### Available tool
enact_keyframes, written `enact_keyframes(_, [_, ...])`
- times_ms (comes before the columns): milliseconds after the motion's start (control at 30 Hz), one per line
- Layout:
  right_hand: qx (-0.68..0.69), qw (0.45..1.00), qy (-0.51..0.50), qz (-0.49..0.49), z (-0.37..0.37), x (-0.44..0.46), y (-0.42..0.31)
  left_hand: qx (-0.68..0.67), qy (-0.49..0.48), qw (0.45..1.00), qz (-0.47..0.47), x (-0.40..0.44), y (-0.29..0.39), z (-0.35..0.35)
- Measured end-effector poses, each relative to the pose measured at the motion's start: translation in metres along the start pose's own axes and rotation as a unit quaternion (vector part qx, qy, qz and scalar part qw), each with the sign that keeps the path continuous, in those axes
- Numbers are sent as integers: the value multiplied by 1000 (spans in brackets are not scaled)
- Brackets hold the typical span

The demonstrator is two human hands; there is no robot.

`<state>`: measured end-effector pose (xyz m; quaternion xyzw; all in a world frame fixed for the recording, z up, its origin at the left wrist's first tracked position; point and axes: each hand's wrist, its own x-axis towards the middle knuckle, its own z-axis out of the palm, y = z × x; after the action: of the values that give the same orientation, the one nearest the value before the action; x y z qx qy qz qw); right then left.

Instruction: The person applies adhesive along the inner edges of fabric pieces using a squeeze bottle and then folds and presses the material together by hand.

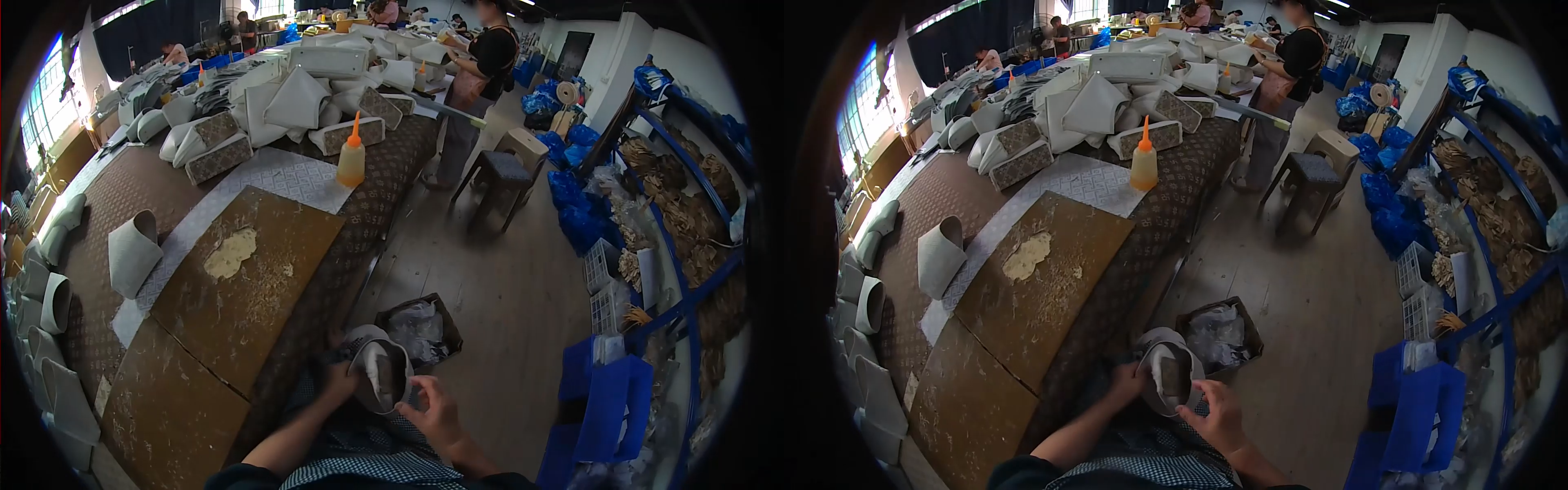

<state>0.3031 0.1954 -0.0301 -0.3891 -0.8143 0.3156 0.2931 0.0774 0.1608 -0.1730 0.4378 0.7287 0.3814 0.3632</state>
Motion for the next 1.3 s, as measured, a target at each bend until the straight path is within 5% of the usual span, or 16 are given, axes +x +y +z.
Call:
enact_keyframes(100, [29, 996, -18, 86, 2, 25, -37, 47, 26, 997, 55, -5, 51, 5])
enact_keyframes(133, [-16, 1000, 21, 15, 16, 30, -24, 77, 28, 995, 54, -8, 57, 4])
enact_keyframes(300, [-126, 990, -58, 24, 57, 38, -9, 147, 17, 988, 33, -16, 66, -14])
enact_keyframes(500, [-125, 990, -71, 12, 77, 38, -2, 105, 88, 986, 100, -37, 81, -27])
enact_keyframes(733, [-129, 985, -108, 27, 67, 39, 3, 122, 51, 966, 224, -47, 123, -32])
enact_keyframes(833, [-156, 936, -287, 130, 73, 39, 32, 132, 6, 951, 279, -52, 130, -26])
enact_keyframes(933, [-126, 923, -335, 141, 86, 37, 38, 140, 16, 930, 340, -58, 134, -21])
enact_keyframes(1133, [-85, 937, -313, 133, 95, 41, 37, 138, -8, 956, 258, -53, 125, -40])
enact_keyframes(1300, [-66, 947, -288, 127, 94, 42, 35, 152, -22, 944, 292, -43, 123, -35])
